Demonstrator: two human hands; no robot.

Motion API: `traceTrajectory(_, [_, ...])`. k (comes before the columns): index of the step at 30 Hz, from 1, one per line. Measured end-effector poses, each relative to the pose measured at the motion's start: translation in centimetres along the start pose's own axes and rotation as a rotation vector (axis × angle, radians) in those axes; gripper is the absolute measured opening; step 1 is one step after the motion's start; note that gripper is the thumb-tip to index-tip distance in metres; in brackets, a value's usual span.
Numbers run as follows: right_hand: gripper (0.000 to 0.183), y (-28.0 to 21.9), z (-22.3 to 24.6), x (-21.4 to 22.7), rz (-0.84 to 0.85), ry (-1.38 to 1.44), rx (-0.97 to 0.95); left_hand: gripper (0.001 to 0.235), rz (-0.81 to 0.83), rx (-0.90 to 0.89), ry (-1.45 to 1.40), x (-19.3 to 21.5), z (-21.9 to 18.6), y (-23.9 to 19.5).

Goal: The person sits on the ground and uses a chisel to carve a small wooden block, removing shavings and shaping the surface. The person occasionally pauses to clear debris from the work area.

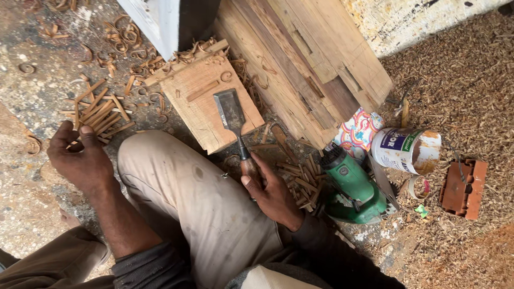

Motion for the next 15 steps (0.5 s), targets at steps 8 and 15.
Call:
traceTrajectory(8, [0.042,-2.5,-4.1,8.6,-0.275,-0.559,0.083,0.013,-0.065,-0.084,-0.108,1.3,-5.0,-0.5])
traceTrajectory(15, [0.057,-0.5,-7.3,10.3,-0.471,-1.137,0.145,0.012,-0.03,-0.283,-0.177,0.7,-6.5,-0.8])
Point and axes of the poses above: each hand's wrist, its own y-axis towards the middle knuckle, its own x-axis out of the back of the hand, z = x × y, the point moved 2 cm from there along y, towards the middle knuckle, and after that the axes turned 6 degrees about y, right-handed, at the moved point
